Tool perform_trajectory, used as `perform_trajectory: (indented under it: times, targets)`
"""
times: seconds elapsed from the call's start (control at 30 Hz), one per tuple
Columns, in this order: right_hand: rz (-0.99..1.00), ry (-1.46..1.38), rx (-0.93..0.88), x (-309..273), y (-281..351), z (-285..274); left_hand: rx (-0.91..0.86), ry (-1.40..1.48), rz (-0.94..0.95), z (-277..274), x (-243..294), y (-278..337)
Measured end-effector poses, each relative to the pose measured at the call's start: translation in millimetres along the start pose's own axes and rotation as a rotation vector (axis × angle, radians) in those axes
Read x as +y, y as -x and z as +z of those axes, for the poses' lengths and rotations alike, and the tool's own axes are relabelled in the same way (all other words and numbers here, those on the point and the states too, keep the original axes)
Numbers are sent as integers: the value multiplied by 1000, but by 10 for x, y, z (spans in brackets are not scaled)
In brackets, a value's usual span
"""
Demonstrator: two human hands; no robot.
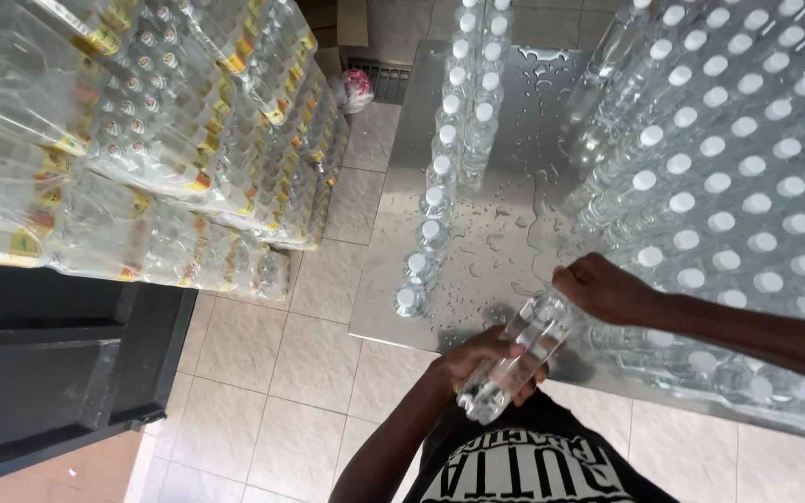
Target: Manually tightening caps on water bottles and arranging them into a large organized grid on a metal table.
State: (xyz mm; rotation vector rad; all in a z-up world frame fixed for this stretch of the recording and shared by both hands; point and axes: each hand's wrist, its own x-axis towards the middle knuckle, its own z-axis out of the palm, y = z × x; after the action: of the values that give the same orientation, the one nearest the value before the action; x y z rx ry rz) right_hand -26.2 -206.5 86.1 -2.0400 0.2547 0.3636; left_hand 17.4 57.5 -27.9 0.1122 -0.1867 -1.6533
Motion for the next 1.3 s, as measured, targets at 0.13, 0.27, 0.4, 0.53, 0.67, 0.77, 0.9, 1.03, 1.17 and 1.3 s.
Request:
perform_trajectory:
  times: [0.13,0.27,0.4,0.53,0.67,0.77,0.9,1.03,1.17,1.3]
  targets:
    - [177,1,-6,181,-131,-34,270,-439,10,441,348,4]
    - [269,55,3,358,-211,-62,495,-832,-17,853,619,-73]
    - [345,23,31,632,-194,-65,711,-1233,-144,1179,624,-186]
    - [441,-119,133,980,-130,5,854,-2159,-33,700,281,-424]
    - [481,297,21,759,-367,-253,948,-2423,385,564,285,-417]
    - [376,378,54,-981,-220,-451,1034,-2259,536,531,482,-610]
    - [261,299,54,-781,-573,-359,1128,-2134,568,91,585,-756]
    - [34,411,104,-540,-1068,-187,1169,-1828,550,90,786,-710]
    - [-171,498,172,-62,-1806,-23,1214,-1592,355,210,762,-572]
    - [-168,596,172,81,-2434,-13,1099,-1599,126,183,479,-286]
